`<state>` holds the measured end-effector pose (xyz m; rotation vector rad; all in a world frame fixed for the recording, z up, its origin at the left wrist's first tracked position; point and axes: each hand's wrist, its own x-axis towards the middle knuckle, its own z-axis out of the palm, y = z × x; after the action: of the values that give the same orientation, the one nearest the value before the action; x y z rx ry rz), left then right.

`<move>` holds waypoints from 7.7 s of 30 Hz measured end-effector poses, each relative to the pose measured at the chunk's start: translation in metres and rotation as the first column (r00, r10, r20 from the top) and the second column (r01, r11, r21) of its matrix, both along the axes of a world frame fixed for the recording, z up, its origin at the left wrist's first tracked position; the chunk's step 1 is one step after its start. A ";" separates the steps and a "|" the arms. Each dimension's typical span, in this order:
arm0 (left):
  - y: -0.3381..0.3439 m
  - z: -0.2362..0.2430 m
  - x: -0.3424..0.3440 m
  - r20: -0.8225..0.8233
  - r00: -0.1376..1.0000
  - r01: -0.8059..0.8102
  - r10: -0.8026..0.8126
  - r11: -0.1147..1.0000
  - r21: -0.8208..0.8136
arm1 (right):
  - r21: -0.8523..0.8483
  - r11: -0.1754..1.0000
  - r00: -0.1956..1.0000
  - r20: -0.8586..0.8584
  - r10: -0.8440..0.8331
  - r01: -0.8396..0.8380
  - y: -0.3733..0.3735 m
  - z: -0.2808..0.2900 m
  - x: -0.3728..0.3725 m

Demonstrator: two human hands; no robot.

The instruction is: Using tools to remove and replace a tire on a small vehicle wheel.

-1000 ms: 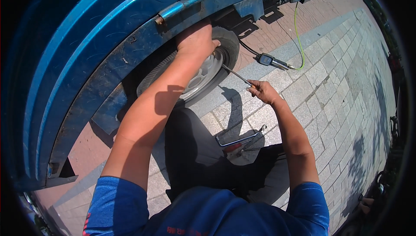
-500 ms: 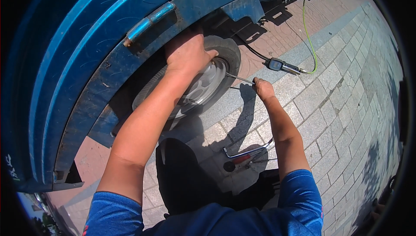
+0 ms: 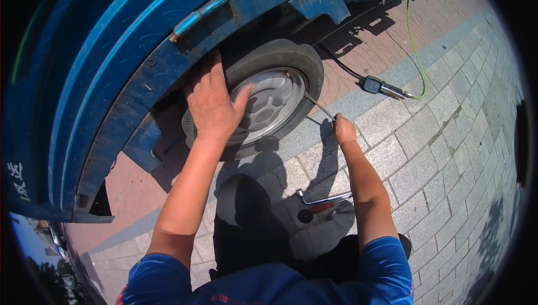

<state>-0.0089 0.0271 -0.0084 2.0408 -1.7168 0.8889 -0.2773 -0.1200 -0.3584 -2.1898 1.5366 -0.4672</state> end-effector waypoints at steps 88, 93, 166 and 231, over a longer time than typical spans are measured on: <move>0.096 -0.043 0.098 -0.753 0.536 -0.201 0.381 0.924 0.325 | -0.042 0.973 0.841 -0.511 0.176 -0.229 -0.045 0.151 -0.026; 0.098 -0.028 0.089 -0.781 0.484 -0.111 0.395 0.913 0.393 | -0.042 0.977 0.890 -0.422 0.171 -0.208 -0.017 0.121 -0.036; 0.092 -0.054 0.101 -0.672 0.703 -0.179 0.232 0.973 0.148 | 0.450 0.683 0.441 -0.533 0.722 -0.575 -0.004 0.293 0.156; 0.097 -0.055 0.104 -0.912 0.411 0.012 0.008 1.000 0.015 | 0.154 0.877 0.736 -0.491 0.467 -0.454 0.097 0.215 0.094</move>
<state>0.0948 0.1244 -0.0635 1.9003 -1.0348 -0.3265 -0.1831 -0.0227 -0.1439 -2.6987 1.1187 0.3321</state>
